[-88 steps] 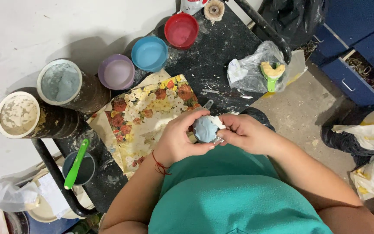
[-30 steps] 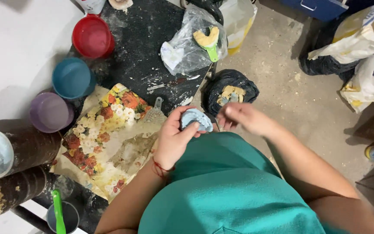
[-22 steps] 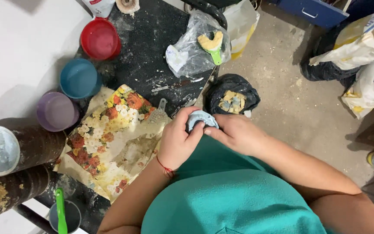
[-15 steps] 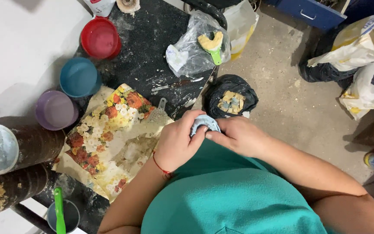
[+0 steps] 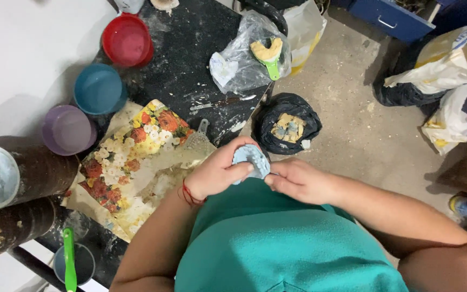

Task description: The person cleans a light blue mold by hand, then uses a metal tool to scrape residue from a green mold. The person removes debris from the green mold and places the blue mold into a plastic bag.

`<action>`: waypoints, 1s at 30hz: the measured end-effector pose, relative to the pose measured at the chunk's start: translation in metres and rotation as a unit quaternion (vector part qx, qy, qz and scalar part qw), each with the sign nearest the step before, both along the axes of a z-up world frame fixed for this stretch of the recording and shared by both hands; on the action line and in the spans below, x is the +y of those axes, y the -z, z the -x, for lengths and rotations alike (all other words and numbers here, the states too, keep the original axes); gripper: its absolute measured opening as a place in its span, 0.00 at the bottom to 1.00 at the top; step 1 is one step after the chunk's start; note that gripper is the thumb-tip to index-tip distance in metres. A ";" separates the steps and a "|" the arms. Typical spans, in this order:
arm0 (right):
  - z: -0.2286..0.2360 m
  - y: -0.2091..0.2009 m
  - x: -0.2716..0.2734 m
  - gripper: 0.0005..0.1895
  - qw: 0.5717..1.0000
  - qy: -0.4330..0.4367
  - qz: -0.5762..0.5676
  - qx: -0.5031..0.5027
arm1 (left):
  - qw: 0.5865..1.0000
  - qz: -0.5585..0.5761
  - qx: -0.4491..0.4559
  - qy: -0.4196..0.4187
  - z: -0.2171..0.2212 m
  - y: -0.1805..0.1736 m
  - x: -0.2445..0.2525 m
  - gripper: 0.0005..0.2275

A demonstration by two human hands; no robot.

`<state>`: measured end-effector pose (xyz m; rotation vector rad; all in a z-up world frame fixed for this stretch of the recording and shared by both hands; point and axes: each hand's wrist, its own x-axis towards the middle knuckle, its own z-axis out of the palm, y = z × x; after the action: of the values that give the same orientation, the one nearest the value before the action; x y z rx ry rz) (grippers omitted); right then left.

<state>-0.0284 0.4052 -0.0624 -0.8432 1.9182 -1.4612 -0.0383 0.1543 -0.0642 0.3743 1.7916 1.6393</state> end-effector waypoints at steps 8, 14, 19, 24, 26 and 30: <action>0.039 0.027 0.049 0.18 0.933 0.034 -0.358 0.025 | 0.996 0.071 0.047 -0.029 0.009 -0.037 0.001 0.16; 0.034 0.007 0.024 0.30 0.967 0.105 -0.209 -0.103 | 0.973 0.165 0.161 0.022 0.015 -0.052 0.012 0.18; 0.024 0.026 0.004 0.30 0.975 0.145 -0.051 -0.159 | 0.937 0.252 0.243 0.015 0.016 -0.046 0.021 0.15; 0.019 0.026 -0.014 0.11 0.949 0.216 0.162 -0.161 | 0.943 0.184 0.193 -0.200 0.014 -0.034 0.019 0.15; 0.013 0.035 -0.018 0.12 0.948 0.218 0.182 -0.143 | 0.938 0.161 0.184 -0.245 0.013 -0.030 0.022 0.14; 0.022 0.013 -0.018 0.30 0.976 0.217 0.025 -0.002 | 0.931 0.075 0.150 -0.324 0.010 -0.022 0.020 0.12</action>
<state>-0.0502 0.3868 -0.0756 -0.4537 2.1636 -1.7608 -0.0481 0.1747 -0.0427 -0.0621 2.4359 1.9315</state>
